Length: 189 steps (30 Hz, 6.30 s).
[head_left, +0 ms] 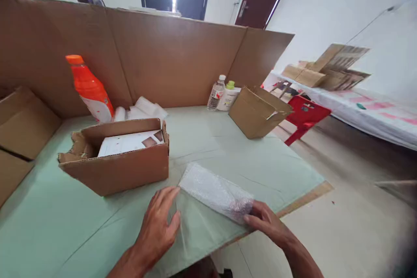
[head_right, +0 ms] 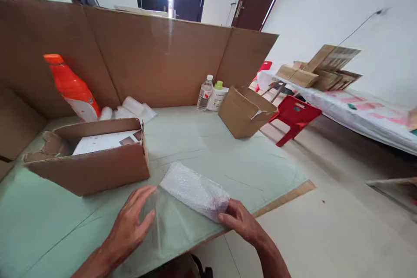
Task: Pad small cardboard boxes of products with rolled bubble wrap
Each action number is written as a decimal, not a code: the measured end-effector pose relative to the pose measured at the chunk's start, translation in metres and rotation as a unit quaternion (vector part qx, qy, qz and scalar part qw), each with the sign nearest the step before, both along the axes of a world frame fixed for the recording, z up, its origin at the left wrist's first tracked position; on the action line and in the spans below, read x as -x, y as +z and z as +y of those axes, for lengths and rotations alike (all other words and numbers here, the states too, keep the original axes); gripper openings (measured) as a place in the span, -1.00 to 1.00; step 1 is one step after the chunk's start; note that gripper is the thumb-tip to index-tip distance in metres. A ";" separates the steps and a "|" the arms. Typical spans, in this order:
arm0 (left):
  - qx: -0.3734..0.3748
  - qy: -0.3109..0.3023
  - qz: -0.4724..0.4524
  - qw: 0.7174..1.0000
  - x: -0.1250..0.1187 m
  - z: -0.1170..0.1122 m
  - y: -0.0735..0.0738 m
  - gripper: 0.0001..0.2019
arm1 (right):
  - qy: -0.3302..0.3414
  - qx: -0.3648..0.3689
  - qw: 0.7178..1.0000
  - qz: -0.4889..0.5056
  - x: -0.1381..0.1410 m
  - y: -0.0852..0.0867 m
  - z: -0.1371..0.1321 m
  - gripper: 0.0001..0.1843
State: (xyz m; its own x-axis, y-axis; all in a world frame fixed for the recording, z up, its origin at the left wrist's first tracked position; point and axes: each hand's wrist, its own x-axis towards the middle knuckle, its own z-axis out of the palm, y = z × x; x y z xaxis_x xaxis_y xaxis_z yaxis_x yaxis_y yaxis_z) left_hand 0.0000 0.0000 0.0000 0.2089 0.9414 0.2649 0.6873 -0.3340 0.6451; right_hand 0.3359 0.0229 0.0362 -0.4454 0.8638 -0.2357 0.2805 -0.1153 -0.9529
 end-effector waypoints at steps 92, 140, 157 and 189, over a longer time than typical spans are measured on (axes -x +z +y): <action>-0.015 -0.067 0.130 0.989 0.087 -0.120 0.015 -0.20 | -0.025 0.097 0.993 0.064 0.188 -0.031 -0.055 -0.64; 0.155 0.314 -0.236 0.907 0.084 -0.071 0.001 -0.48 | 0.189 -0.418 0.879 -0.132 0.239 -0.037 0.029 -0.67; 0.293 0.031 -0.527 0.797 0.063 -0.075 0.022 -0.45 | 0.135 0.255 0.920 0.266 0.249 -0.025 -0.014 -0.47; 0.217 0.117 -0.286 0.926 0.081 -0.039 0.024 -0.53 | 0.197 -0.026 0.980 0.023 0.210 -0.001 0.042 -0.44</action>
